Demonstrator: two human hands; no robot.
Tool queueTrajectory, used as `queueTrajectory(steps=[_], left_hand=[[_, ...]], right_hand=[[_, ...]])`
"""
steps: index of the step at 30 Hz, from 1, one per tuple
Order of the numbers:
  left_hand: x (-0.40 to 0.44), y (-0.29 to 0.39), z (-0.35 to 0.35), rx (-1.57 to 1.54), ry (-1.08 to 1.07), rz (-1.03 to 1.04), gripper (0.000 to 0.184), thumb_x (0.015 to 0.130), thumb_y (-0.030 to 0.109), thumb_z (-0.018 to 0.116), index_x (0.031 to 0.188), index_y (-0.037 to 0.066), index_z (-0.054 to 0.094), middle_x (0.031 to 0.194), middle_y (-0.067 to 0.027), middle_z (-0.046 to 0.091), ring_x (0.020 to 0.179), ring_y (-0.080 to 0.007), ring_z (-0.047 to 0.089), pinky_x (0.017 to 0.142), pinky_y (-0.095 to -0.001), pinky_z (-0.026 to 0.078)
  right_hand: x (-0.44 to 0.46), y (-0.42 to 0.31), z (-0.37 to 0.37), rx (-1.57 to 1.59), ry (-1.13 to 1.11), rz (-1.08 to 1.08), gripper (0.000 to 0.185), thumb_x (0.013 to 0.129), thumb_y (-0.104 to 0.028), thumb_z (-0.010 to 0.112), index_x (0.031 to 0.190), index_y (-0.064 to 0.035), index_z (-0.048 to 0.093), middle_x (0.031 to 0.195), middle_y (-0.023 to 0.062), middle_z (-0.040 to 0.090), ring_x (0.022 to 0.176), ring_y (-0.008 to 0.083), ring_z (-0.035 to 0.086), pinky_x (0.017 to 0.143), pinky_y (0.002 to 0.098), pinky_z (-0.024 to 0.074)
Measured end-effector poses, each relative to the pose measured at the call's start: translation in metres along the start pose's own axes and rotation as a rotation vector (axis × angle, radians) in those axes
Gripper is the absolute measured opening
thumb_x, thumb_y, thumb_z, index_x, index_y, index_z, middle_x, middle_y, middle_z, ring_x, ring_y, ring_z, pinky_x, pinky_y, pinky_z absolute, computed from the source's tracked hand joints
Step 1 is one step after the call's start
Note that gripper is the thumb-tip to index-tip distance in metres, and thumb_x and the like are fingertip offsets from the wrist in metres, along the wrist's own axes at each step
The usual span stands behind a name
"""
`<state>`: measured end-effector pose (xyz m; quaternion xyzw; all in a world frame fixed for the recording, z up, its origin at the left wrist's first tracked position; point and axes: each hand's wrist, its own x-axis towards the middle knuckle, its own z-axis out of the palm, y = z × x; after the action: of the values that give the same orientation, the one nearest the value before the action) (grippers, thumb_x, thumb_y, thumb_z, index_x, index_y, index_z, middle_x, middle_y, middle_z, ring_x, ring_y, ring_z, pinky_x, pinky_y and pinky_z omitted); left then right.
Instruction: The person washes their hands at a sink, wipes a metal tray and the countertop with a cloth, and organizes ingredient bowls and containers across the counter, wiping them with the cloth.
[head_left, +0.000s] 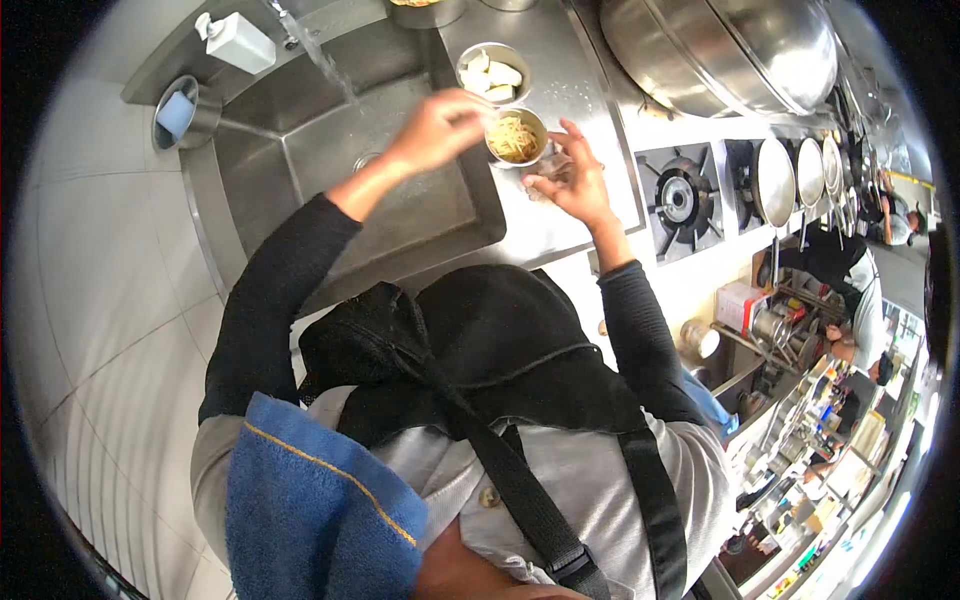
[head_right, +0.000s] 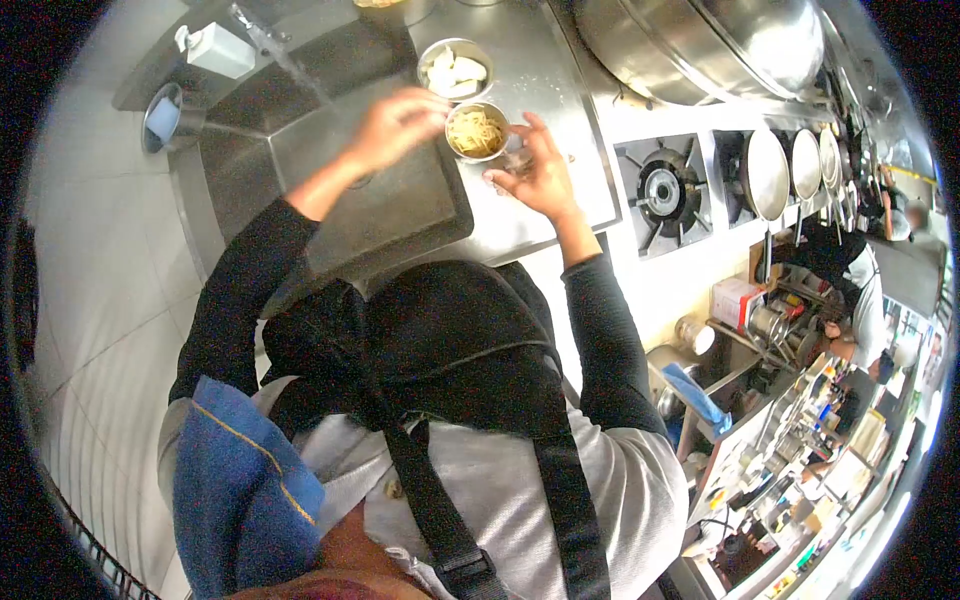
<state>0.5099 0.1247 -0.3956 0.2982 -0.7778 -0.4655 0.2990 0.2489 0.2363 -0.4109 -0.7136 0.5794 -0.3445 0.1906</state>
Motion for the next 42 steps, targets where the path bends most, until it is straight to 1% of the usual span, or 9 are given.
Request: queueTrajectory(steps=[6,19,24,30,33,36,37,38,42], left_hand=[[-0.005,-0.116,-0.137,-1.153,0.837,-0.774,0.028,0.097,0.019,0.055,0.114,-0.003,0.059,0.108,-0.012,0.063,0.108,-0.0267,0.059,0.099,-0.0387,0.049],[-0.026,-0.144,-0.158,-0.405,0.543,-0.709,0.024,0.087,0.012,0.061,0.11,0.009,0.066,0.088,-0.0007,0.061,0.059,-0.0099,0.043,0.053,-0.0278,0.038],[-0.055,-0.14,-0.187,-0.181,0.552,-0.797,0.027,0.088,0.02,0.064,0.114,0.01,0.063,0.091,-0.0013,0.062,0.074,-0.0113,0.057,0.066,-0.0325,0.046],[-0.05,-0.245,-0.255,-0.799,0.857,-0.761,0.065,0.09,0.054,0.059,0.137,0.012,0.045,0.113,-0.014,0.061,0.104,-0.0271,0.062,0.087,-0.0416,0.047],[-0.015,-0.184,-0.24,-0.524,0.749,-0.723,0.073,0.087,0.058,0.06,0.139,0.008,0.044,0.12,-0.0184,0.06,0.104,-0.0291,0.061,0.085,-0.0411,0.048],[-0.028,-0.334,-0.265,0.952,0.507,-0.677,0.067,0.086,0.04,0.066,0.133,-0.003,0.047,0.131,-0.0248,0.054,0.112,-0.0371,0.058,0.094,-0.0459,0.048],[-0.019,-0.22,-0.237,1.144,0.485,-0.661,0.068,0.087,0.043,0.065,0.134,-0.002,0.046,0.131,-0.0228,0.054,0.113,-0.037,0.057,0.095,-0.0458,0.047],[-0.033,-0.283,-0.26,1.366,0.418,-0.461,0.068,0.087,0.038,0.067,0.138,-0.001,0.044,0.133,-0.0207,0.054,0.117,-0.0358,0.056,0.097,-0.0445,0.045],[-0.086,-0.264,-0.245,0.738,0.736,-0.204,0.035,0.092,0.021,0.065,0.118,-0.002,0.06,0.115,-0.0176,0.064,0.105,-0.0313,0.061,0.092,-0.0428,0.046]], right_hand=[[-0.019,0.028,-0.012,0.147,0.087,0.24,0.03,0.077,-0.018,0.08,0.097,-0.0012,0.066,0.108,0.0171,0.065,0.096,0.0277,0.066,0.077,0.0377,0.0543],[0.078,0.021,0.052,-0.179,-0.01,0.419,0.073,0.069,-0.039,0.084,0.123,-0.0065,0.048,0.118,0.0178,0.056,0.106,0.0334,0.059,0.091,0.0437,0.0483],[0.064,0.042,0.006,-0.028,0.117,0.24,0.021,0.084,-0.015,0.074,0.097,-0.0016,0.065,0.106,0.0158,0.062,0.091,0.0247,0.062,0.074,0.0359,0.0514],[0.082,0.018,-0.011,0.132,-0.098,0.183,0.04,0.088,-0.005,0.064,0.127,-0.0092,0.059,0.114,0.0168,0.064,0.096,0.0235,0.064,0.078,0.0336,0.0541],[0.099,-0.007,-0.002,0.096,-0.385,0.351,0.05,0.09,-0.018,0.068,0.137,-0.0169,0.052,0.118,0.0174,0.062,0.1,0.0257,0.063,0.08,0.0354,0.0541],[0.092,0.021,0.035,-0.075,-0.444,0.23,0.048,0.087,-0.018,0.065,0.133,-0.0141,0.054,0.094,0.015,0.069,0.082,0.0282,0.067,0.069,0.0411,0.0547],[0.098,0.006,0.038,-0.264,-0.438,0.177,0.042,0.086,-0.017,0.061,0.128,-0.0127,0.058,0.088,0.015,0.069,0.076,0.0311,0.067,0.067,0.0424,0.0535],[0.091,0.045,0.065,-0.22,-0.235,-0.032,0.036,0.086,-0.017,0.057,0.121,-0.0152,0.064,0.093,0.0163,0.07,0.081,0.0323,0.067,0.074,0.043,0.0537],[0.112,0.023,0.06,-0.188,-0.348,0.143,0.03,0.08,-0.019,0.064,0.11,-0.0169,0.068,0.093,0.0172,0.07,0.09,0.0376,0.067,0.08,0.0455,0.0535]])
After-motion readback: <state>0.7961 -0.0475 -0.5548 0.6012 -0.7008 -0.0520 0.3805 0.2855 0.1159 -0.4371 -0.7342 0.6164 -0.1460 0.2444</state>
